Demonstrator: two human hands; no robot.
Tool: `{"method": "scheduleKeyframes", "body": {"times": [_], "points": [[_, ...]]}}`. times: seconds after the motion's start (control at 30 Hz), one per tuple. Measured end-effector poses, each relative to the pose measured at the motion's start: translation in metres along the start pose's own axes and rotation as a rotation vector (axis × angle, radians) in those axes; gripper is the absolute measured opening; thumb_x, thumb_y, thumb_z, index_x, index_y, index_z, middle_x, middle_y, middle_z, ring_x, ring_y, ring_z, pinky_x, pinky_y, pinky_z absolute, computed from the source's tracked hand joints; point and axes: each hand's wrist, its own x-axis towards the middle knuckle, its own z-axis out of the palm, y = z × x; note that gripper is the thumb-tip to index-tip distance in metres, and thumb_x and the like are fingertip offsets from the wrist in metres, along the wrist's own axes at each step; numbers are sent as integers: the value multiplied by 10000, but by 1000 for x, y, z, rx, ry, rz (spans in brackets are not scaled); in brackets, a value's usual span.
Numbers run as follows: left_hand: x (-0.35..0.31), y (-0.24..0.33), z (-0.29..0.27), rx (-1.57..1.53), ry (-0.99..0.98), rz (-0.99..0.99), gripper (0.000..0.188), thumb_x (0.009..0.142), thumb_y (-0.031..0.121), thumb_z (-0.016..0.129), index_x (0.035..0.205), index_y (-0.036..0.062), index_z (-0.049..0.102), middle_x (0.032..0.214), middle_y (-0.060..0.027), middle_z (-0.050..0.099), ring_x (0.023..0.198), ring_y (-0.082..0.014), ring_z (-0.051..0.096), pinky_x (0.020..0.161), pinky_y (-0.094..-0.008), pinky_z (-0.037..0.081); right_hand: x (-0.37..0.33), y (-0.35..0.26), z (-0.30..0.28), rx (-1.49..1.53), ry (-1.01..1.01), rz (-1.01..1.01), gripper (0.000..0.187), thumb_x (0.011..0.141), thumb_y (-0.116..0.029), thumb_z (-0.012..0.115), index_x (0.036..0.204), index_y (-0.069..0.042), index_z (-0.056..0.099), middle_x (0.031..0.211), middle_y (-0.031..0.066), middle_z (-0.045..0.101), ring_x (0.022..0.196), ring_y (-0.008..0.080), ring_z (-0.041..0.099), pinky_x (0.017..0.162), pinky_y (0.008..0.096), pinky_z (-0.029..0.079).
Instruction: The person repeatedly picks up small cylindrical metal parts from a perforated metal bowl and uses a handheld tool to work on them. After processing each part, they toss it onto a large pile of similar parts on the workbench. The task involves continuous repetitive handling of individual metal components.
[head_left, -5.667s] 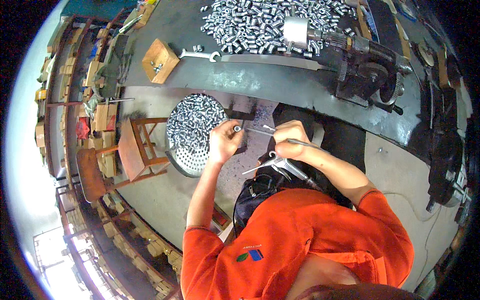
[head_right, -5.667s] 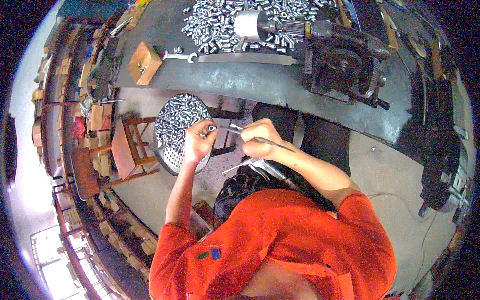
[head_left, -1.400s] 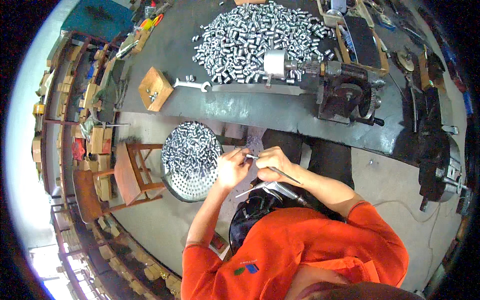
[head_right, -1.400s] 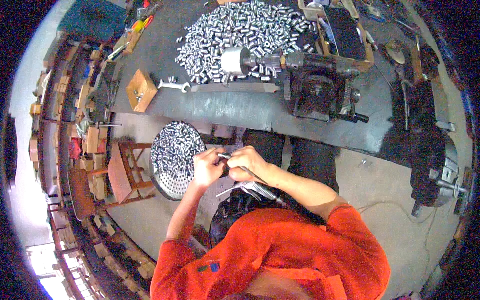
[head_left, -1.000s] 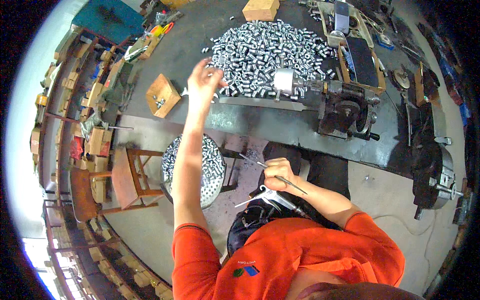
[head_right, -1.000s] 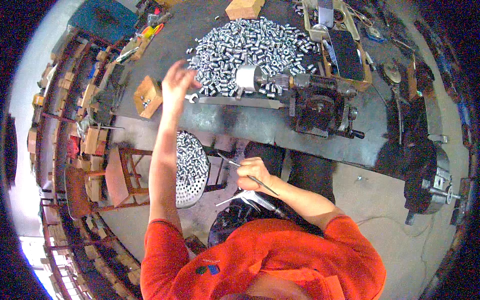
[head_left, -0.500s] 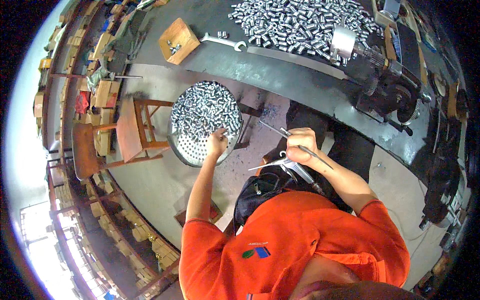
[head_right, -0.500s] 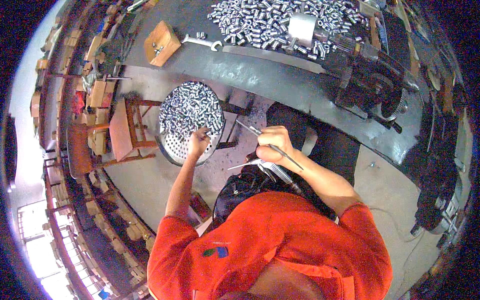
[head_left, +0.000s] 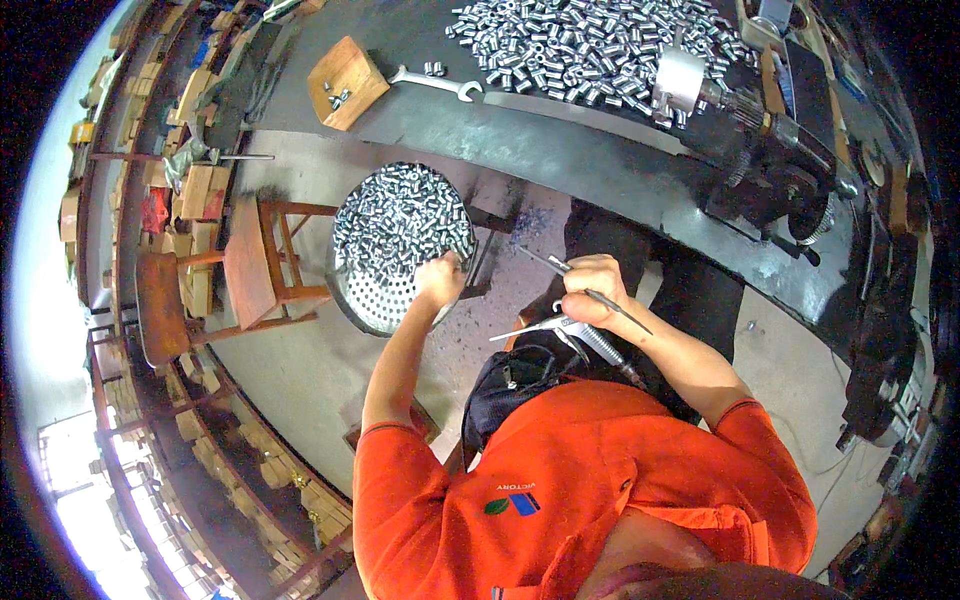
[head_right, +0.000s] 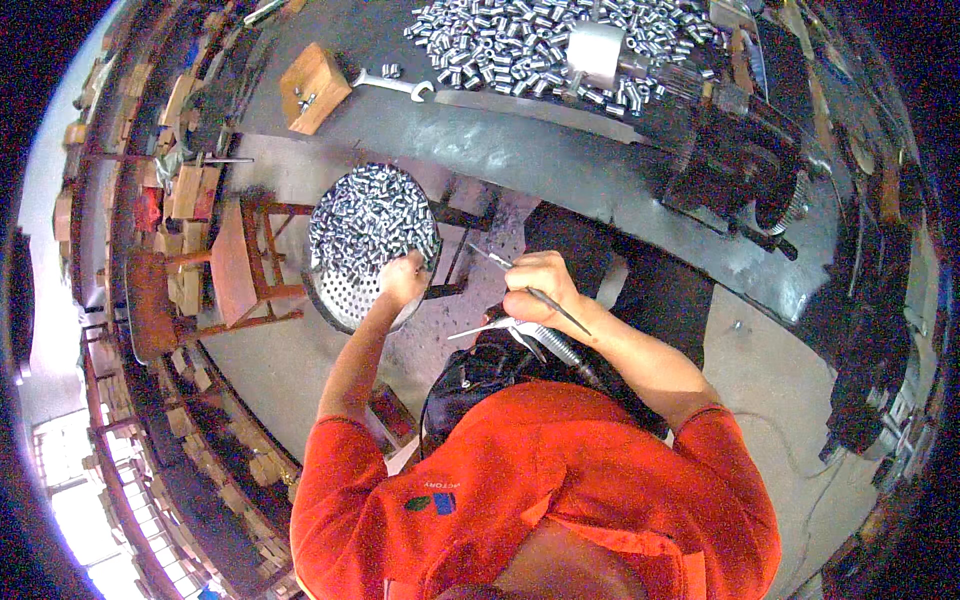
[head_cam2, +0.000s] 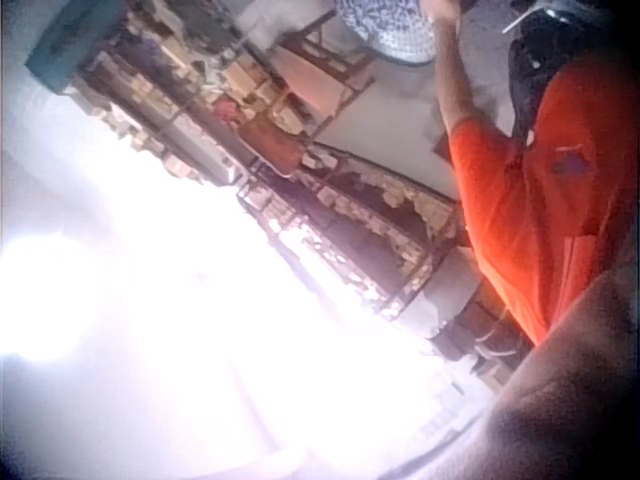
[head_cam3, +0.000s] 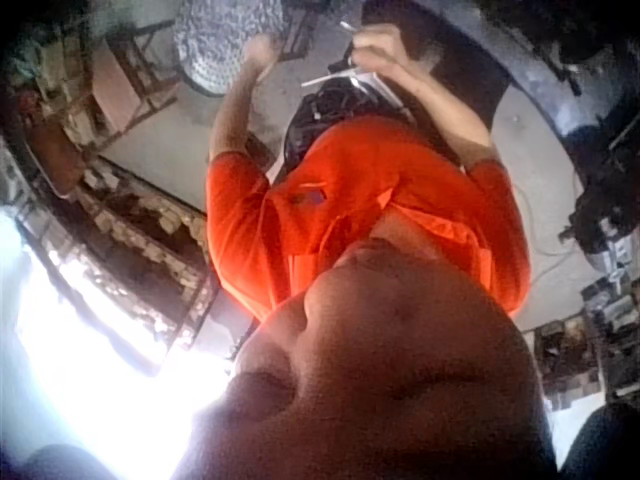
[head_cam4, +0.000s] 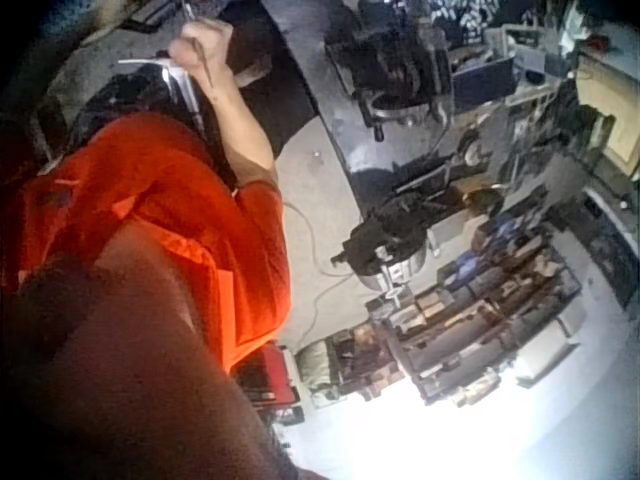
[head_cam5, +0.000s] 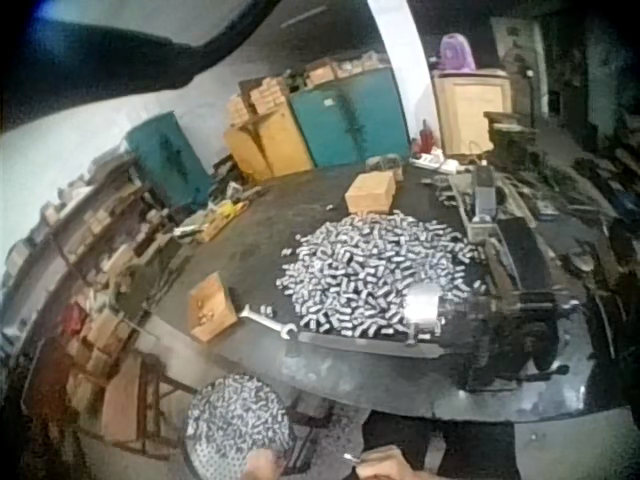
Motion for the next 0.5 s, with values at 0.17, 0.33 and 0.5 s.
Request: {"method": "scheduleKeyframes", "body": {"times": [0.17, 0.33, 0.5], "points": [[-12, 29, -44, -1507, -24, -243, 182, 856, 189, 559, 863, 7, 564, 625, -142, 596, 592, -265, 627, 651, -424, 512, -5, 5, -1, -8, -61, 12, 383, 670, -250, 606, 531, -57, 306, 506, 94, 318, 446, 289, 395, 429, 393, 269], [-39, 98, -87, -2049, -355, -53, 233, 895, 232, 527, 870, 5, 568, 616, -115, 567, 534, -259, 593, 747, -442, 496, 0, -5, 2, 39, -116, 27, 316, 616, -163, 643, 548, -54, 354, 511, 100, 369, 460, 302, 450, 427, 390, 312], [-31, 120, -90, -2036, -442, 34, 260, 898, 240, 522, 862, -9, 583, 602, -109, 565, 524, -247, 585, 703, -425, 509, 2, -3, -3, 66, -147, -11, 288, 593, -127, 638, 547, -62, 361, 510, 101, 387, 450, 298, 459, 412, 389, 327]]}}
